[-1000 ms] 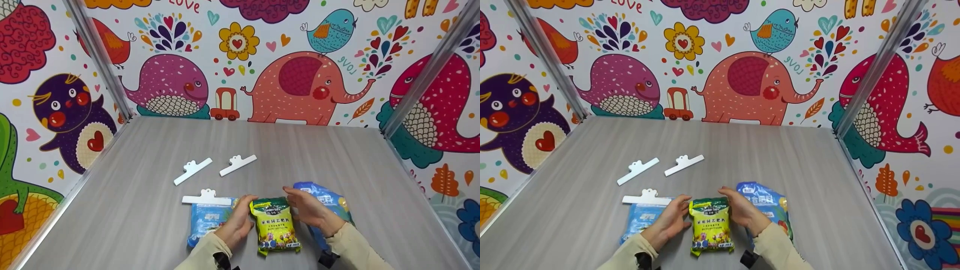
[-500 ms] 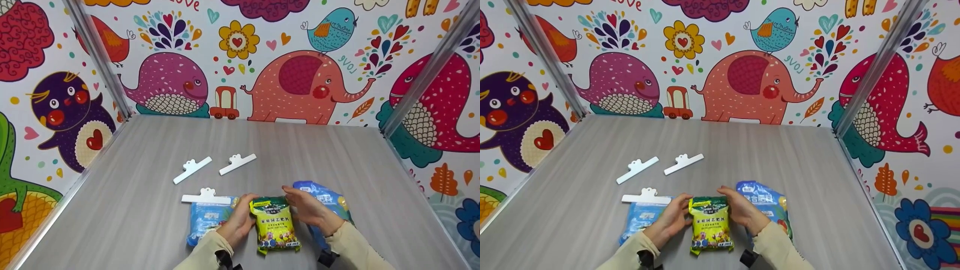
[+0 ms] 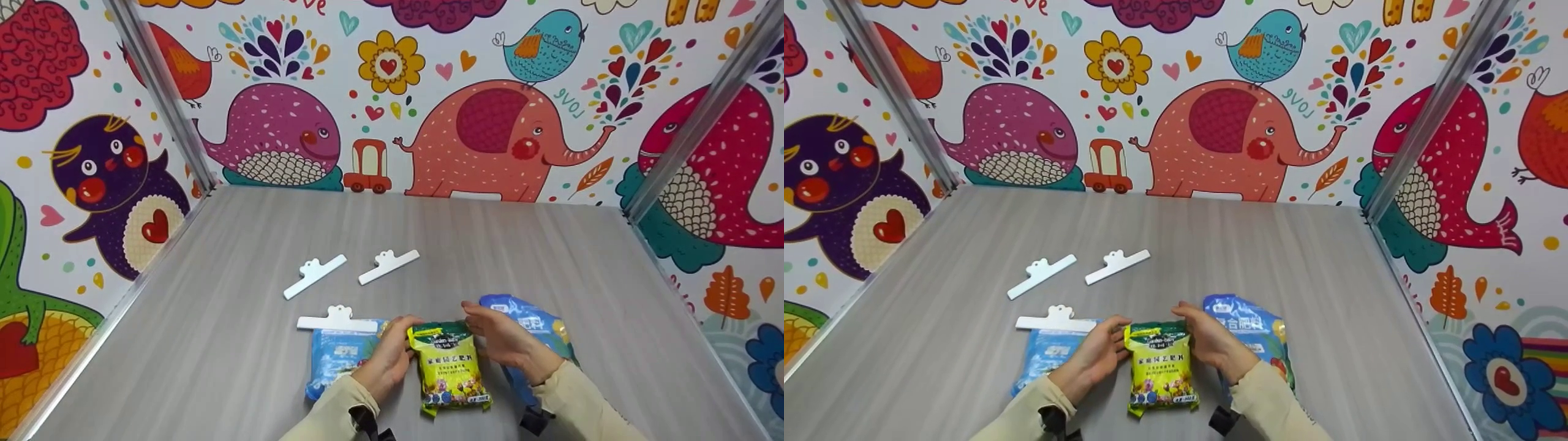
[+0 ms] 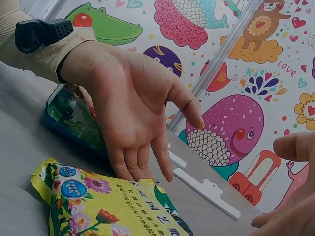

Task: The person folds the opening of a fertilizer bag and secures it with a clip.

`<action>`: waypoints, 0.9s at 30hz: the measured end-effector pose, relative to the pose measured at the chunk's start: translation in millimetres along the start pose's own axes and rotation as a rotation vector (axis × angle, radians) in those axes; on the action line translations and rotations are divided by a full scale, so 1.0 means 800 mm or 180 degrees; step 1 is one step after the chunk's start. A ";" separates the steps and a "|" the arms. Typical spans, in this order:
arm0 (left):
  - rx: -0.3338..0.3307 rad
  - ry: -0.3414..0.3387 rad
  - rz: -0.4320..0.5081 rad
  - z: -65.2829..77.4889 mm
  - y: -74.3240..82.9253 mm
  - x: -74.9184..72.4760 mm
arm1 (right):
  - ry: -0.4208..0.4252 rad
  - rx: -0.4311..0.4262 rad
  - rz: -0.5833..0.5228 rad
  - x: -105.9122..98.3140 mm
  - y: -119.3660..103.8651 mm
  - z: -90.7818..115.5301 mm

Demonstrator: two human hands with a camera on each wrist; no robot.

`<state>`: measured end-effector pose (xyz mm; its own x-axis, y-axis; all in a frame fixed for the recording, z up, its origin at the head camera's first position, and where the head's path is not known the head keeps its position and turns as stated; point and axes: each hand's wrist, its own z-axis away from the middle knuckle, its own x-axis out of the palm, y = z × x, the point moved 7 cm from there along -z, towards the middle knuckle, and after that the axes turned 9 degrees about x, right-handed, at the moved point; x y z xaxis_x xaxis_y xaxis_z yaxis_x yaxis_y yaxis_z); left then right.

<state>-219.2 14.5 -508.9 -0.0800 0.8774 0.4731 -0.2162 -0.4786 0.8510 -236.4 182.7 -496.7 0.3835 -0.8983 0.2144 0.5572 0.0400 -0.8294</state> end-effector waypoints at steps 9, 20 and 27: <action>-0.0021 0.0022 0.0046 0.002 0.002 0.000 | 0.0117 -0.0004 -0.0165 -0.001 -0.004 0.001; 0.0067 0.0026 -0.0059 0.005 0.002 -0.006 | 0.0192 -0.0021 -0.0279 -0.004 -0.005 0.002; 0.0132 0.0030 -0.0183 0.004 0.002 -0.009 | 0.0094 0.0047 -0.0441 -0.001 -0.005 0.004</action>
<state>-215.6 7.4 -510.0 -0.0777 0.9037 0.4211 -0.1802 -0.4282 0.8856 -236.6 184.4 -492.1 0.2804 -0.9082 0.3107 0.6141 -0.0791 -0.7853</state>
